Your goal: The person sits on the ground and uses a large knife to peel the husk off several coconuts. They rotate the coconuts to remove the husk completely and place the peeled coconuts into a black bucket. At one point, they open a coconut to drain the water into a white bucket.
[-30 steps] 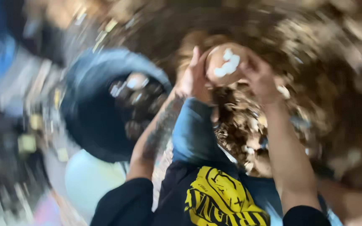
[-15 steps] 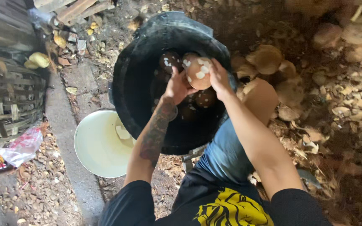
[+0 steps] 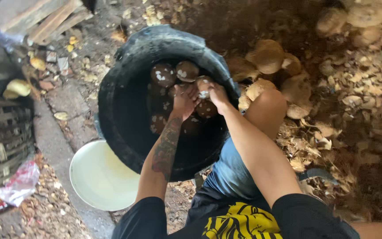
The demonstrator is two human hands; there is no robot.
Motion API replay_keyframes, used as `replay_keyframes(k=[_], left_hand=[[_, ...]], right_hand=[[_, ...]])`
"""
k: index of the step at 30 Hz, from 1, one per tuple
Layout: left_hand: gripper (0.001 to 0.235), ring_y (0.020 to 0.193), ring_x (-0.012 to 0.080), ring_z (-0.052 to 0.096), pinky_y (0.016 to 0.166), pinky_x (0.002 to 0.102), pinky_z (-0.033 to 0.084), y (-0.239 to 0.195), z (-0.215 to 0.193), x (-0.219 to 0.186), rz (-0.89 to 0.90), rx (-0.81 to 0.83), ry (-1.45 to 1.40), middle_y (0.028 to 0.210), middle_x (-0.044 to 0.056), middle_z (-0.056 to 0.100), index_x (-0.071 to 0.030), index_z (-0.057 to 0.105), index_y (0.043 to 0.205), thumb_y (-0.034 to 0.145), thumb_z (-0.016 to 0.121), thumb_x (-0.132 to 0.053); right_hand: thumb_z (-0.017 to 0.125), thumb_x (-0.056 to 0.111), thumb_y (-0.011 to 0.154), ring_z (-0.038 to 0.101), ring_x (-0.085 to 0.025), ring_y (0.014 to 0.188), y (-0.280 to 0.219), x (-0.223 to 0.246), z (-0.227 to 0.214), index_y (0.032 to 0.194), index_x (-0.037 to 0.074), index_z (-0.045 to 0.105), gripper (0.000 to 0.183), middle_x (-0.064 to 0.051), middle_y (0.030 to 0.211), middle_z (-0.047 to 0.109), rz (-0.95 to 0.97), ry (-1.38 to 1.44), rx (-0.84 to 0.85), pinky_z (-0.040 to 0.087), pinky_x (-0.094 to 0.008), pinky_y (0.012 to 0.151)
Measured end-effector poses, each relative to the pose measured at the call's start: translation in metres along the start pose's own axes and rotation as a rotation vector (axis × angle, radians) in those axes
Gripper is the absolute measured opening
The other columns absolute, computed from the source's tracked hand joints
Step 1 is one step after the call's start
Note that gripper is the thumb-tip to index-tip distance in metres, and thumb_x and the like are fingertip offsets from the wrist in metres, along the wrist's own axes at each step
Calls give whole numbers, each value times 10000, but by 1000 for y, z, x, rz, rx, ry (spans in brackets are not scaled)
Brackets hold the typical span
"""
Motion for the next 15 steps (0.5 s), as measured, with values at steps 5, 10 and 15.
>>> replay_keyframes(k=[5,10,15], left_hand=[[985,1624,379,223,1332,591,244,-5,-7,-8,44,13,114,1743,180,249,-58,303,1671,1051,204,-817],[1065,1638,434,105,1305,647,224,-25,11,-22,37,-13,336,1761,228,165,-72,268,1688,990,152,-868],[952,1078,264,671,839,378,594,-18,48,-25,142,-79,484,1249,48,701,-145,655,1443,966,278,-877]], right_hand=[[667,259,842,724,-247,1164,1,5,6,1179,147,808,381,-105,1152,792,-59,71,-11,587,-415,946],[767,290,927,644,-339,1320,-6,32,-30,1446,90,673,564,-246,1364,693,-217,225,31,508,-463,1102],[781,80,923,814,-184,834,-53,37,-152,1258,119,746,339,-96,1096,820,-553,239,-349,679,-351,696]])
Point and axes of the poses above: each hand's wrist, its own y-axis towards the middle knuckle, its own z-axis out of the palm, x = y × z, the point moved 5 cm from there along y, towards the middle knuckle
